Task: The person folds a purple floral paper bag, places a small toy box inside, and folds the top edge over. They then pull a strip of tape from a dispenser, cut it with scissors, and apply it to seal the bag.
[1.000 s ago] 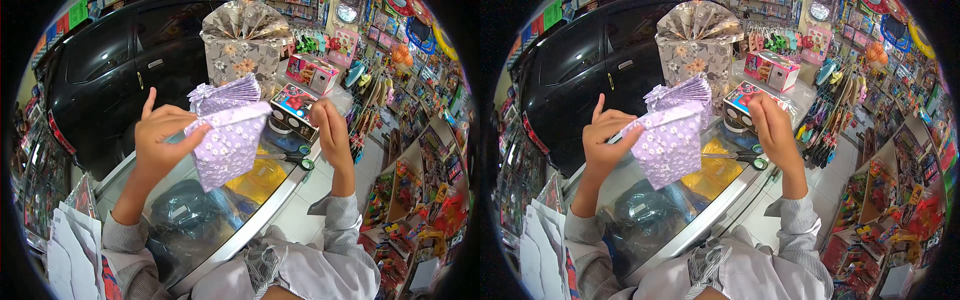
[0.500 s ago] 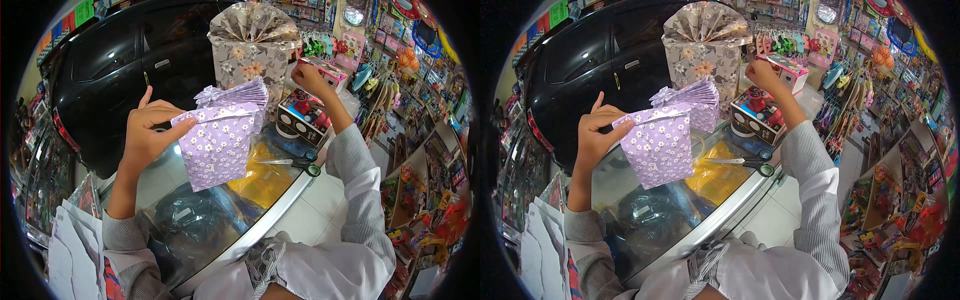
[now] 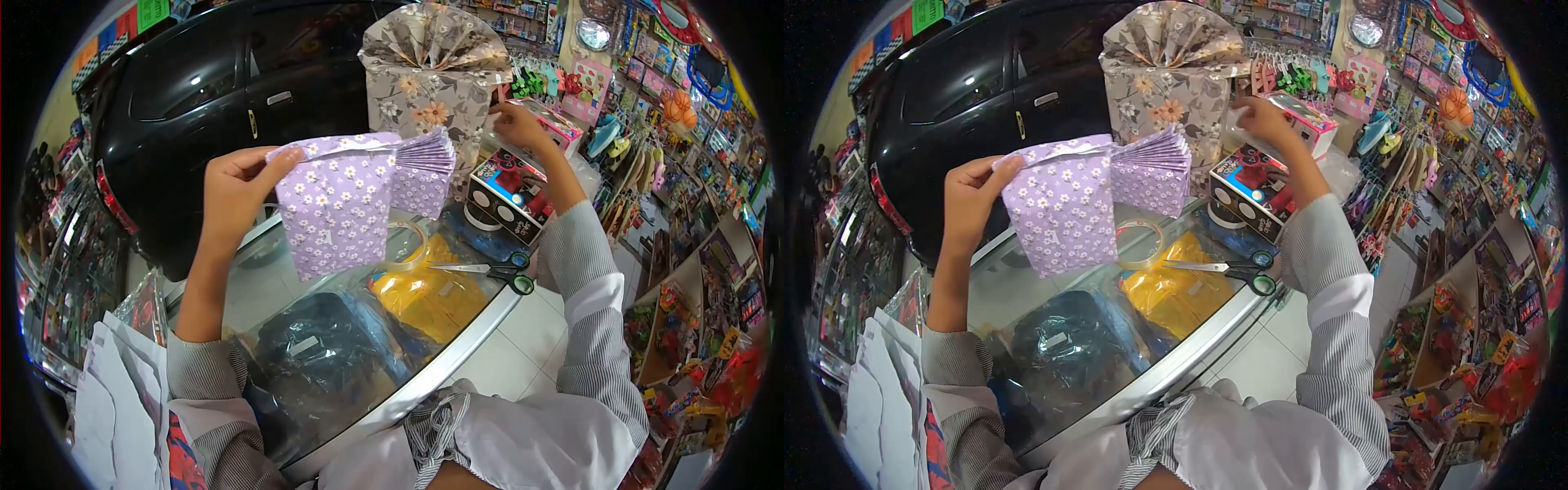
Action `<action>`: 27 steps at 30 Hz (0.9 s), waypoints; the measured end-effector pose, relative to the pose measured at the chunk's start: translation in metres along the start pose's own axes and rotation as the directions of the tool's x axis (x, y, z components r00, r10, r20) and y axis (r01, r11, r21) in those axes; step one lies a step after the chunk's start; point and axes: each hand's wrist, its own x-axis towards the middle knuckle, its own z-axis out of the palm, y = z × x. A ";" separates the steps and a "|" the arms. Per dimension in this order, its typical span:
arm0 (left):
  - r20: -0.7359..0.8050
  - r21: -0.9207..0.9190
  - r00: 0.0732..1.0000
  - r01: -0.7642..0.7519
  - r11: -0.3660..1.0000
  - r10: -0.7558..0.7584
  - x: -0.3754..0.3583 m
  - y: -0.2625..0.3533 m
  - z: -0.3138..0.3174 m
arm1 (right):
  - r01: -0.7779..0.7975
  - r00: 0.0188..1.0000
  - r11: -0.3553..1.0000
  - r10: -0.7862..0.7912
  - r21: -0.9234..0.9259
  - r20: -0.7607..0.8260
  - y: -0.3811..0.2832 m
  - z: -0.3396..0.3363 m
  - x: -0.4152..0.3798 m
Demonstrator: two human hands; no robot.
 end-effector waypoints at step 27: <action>0.271 -0.012 0.938 -0.221 0.975 0.216 -0.031 0.032 0.041 | 0.193 0.981 0.819 -0.154 0.541 -0.117 -0.231 0.017 -0.119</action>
